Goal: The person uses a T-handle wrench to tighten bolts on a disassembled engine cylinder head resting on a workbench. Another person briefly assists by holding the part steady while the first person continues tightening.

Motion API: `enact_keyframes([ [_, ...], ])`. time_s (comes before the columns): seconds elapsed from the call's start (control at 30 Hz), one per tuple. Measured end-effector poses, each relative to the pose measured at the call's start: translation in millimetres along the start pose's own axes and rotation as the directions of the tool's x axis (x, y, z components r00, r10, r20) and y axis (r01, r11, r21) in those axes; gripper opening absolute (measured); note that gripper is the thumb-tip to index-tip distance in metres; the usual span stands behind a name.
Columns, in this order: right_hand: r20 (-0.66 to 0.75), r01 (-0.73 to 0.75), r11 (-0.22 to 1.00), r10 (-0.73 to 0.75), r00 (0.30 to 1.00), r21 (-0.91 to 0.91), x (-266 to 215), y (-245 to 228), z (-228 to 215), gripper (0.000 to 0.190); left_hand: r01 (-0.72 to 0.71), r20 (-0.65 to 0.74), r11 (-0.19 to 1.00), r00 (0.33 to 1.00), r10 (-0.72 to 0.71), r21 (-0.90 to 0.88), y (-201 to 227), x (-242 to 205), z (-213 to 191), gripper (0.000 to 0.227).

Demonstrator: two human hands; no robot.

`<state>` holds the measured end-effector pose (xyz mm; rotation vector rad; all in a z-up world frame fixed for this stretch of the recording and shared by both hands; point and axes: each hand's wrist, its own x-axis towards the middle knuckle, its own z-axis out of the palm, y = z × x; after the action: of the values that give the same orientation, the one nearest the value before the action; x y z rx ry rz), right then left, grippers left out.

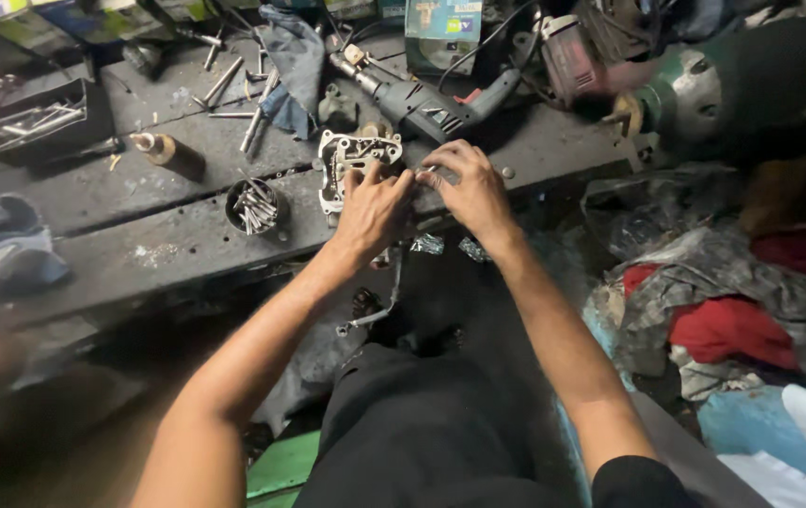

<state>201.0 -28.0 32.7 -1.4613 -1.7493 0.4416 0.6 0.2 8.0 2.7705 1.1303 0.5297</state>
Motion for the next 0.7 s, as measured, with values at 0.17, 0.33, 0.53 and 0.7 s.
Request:
enact_keyframes([
  [0.17, 0.024, -0.007, 1.000, 0.007, 1.000, -0.005, -7.8, 5.0, -4.2, 0.025, -0.030, 0.028, 0.999, 0.999, 0.031, -0.045, 4.7, 3.5, -7.1, 0.074],
  [0.33, -0.039, -0.003, 0.999, 0.005, 0.999, 0.050, -19.7, -0.1, -5.0, 0.026, -0.120, 0.157, 0.993, 0.980, 0.119, -0.001, -2.9, 9.0, -13.7, 0.073],
  [0.53, -0.128, -0.095, 0.992, 0.084, 0.988, -0.079, -45.3, -20.4, -7.5, 0.024, -0.378, 0.269, 0.926, 0.891, 0.365, -0.005, -25.8, 19.7, -18.3, 0.074],
  [0.7, -0.262, -0.187, 0.968, 0.139, 0.955, -0.167, -69.4, -48.5, 3.5, 0.018, -0.552, 0.543, 0.825, 0.658, 0.521, -0.123, -38.7, 47.1, -21.5, 0.070],
])
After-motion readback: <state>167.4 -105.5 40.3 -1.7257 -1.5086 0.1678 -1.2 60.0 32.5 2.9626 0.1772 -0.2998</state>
